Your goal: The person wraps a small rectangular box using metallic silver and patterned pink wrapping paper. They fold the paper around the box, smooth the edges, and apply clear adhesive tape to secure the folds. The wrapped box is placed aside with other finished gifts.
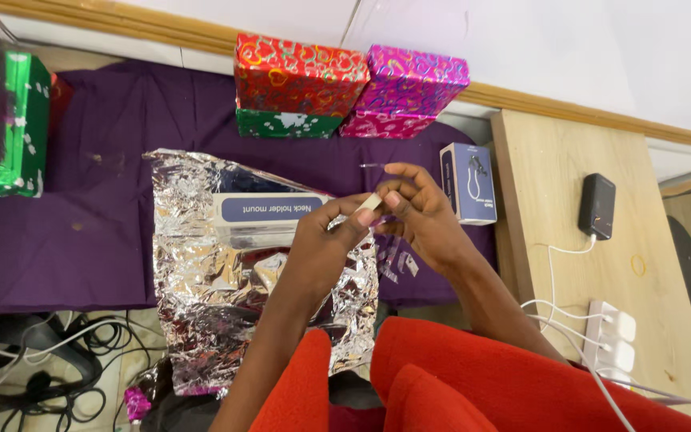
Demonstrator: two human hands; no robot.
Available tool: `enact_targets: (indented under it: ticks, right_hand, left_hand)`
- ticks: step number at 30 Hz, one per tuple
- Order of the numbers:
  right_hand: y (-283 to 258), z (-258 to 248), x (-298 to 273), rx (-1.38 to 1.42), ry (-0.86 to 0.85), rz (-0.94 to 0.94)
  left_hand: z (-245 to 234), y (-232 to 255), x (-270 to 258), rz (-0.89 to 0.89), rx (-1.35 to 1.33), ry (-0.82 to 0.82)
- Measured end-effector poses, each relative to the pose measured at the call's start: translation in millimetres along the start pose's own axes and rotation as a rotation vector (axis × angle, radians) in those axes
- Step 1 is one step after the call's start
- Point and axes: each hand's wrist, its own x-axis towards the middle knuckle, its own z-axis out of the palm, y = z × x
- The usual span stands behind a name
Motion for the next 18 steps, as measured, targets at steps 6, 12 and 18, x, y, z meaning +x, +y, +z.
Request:
enact_targets:
  ticks: [6, 12, 18]
  right_hand:
    - [-34.5, -1.5, -5.8, -0.059, -0.102, -0.098]
    - [-35.1, 43.9, -4.8, -0.064, -0.139, -0.159]
    - [-15.6, 78.7, 1.2, -0.183, 0.002, -0.141]
  left_hand:
    - [30.1, 17.0, -9.9, 0.002, -0.114, 0.169]
    - [24.4, 6.0, -37.3, 0.226, -0.247, 0.296]
    - [-6.2, 9.0, -40.7, 0.200, -0.210, 0.289]
